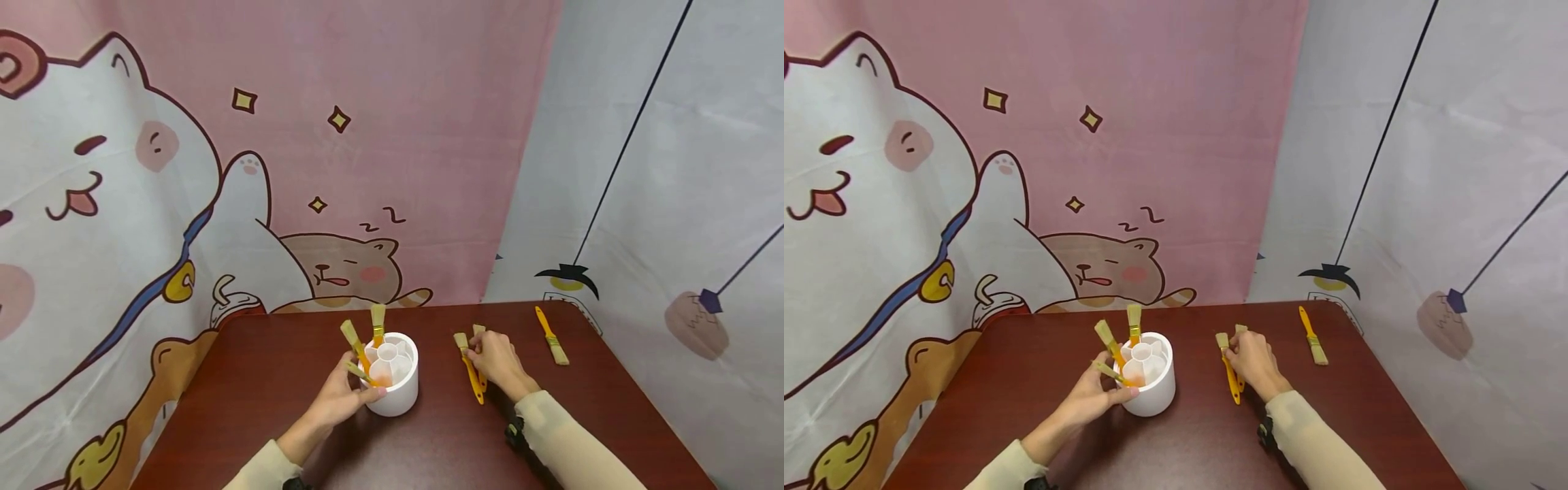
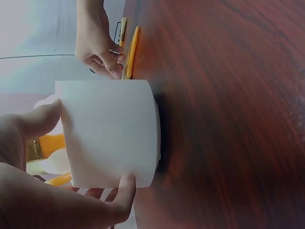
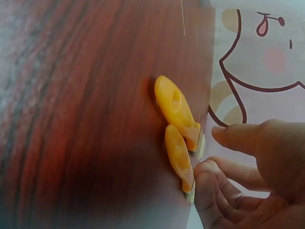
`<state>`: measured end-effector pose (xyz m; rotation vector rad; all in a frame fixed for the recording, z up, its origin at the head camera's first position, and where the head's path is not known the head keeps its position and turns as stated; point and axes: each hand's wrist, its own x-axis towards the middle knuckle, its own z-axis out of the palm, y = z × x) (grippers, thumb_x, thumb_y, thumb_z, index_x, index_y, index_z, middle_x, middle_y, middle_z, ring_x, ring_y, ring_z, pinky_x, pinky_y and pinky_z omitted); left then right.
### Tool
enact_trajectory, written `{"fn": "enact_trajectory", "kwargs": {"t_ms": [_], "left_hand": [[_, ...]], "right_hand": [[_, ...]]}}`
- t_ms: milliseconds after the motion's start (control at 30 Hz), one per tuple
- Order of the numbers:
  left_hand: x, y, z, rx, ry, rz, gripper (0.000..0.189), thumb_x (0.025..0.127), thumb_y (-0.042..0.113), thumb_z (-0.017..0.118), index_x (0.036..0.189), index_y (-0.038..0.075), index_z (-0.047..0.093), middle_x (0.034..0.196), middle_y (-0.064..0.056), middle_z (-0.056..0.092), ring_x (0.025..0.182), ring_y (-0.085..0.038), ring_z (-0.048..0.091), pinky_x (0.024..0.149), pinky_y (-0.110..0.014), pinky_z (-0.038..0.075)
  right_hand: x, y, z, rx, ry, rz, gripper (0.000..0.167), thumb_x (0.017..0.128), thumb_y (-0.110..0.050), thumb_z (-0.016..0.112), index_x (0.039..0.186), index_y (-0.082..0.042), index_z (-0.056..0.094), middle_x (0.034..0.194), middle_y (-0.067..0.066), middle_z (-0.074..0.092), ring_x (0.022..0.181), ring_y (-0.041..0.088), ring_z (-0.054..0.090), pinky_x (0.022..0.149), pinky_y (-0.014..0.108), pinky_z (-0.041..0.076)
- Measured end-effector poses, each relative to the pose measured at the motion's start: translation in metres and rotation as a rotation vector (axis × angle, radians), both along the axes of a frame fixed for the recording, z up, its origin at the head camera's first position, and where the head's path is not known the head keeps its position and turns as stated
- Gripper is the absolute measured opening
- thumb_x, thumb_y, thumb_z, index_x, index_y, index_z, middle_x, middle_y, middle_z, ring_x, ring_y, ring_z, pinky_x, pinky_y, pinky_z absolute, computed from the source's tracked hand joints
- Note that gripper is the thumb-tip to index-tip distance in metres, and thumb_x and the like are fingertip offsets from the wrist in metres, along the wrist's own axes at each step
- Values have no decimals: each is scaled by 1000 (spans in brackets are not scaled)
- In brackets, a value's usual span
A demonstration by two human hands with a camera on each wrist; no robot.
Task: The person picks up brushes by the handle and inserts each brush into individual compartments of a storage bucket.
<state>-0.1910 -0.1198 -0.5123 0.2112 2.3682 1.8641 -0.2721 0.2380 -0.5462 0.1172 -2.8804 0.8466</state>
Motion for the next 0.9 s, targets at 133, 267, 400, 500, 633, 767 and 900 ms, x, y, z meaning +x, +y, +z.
{"fn": "enact_trajectory", "kwargs": {"t_ms": [133, 267, 400, 500, 633, 767, 900], "left_hand": [[-1, -4, 2, 20, -27, -34, 85, 91, 6, 94, 165, 2, 51, 151, -24, 71, 128, -34, 73, 94, -33, 59], [-1, -5, 3, 35, -53, -55, 82, 93, 7, 92, 166, 8, 54, 155, -23, 70, 136, -37, 71, 99, -34, 58], [-3, -5, 2, 41, -56, -67, 82, 94, 5, 89, 167, 9, 53, 156, -23, 69, 138, -37, 70, 101, -33, 57], [-3, -3, 2, 49, -41, -62, 82, 93, 4, 87, 167, 7, 53, 157, -24, 68, 138, -36, 69, 101, -30, 56], [1, 2, 1, 56, -10, -15, 84, 92, 5, 91, 167, 5, 53, 155, -23, 70, 135, -35, 70, 103, -34, 57], [7, 11, -2, 14, 26, 67, 98, 89, 17, 101, 171, 5, 48, 160, -23, 66, 139, -36, 69, 118, -53, 56], [12, 20, -5, -39, 59, 172, 106, 82, 28, 108, 168, 5, 50, 163, -27, 56, 146, -38, 66, 128, -61, 48]], "right_hand": [[-5, -3, -4, 15, -6, -6, 20, 102, -18, 91, 110, -1, 87, 86, 5, 74, 67, 14, 63, 59, 29, 53], [-7, -5, -5, 16, -14, -15, 20, 102, -19, 91, 109, -1, 87, 84, 5, 75, 66, 14, 63, 60, 30, 54], [-9, -8, -4, -2, -43, -36, 22, 104, -20, 91, 110, 1, 88, 86, 7, 77, 65, 15, 65, 59, 30, 55], [-10, -9, -5, -11, -52, -52, 23, 102, -20, 92, 108, 1, 88, 88, 9, 79, 64, 16, 67, 58, 30, 56], [-11, -11, -7, -2, -53, -55, 24, 100, -20, 94, 106, 3, 88, 90, 13, 81, 62, 17, 67, 56, 30, 57], [-10, -12, -9, -3, -65, -64, 25, 101, -18, 93, 106, 5, 86, 89, 14, 80, 61, 17, 67, 55, 30, 58], [-9, -11, -9, -18, -58, -59, 26, 101, -16, 93, 106, 7, 85, 90, 16, 80, 63, 20, 68, 57, 32, 60]]}}
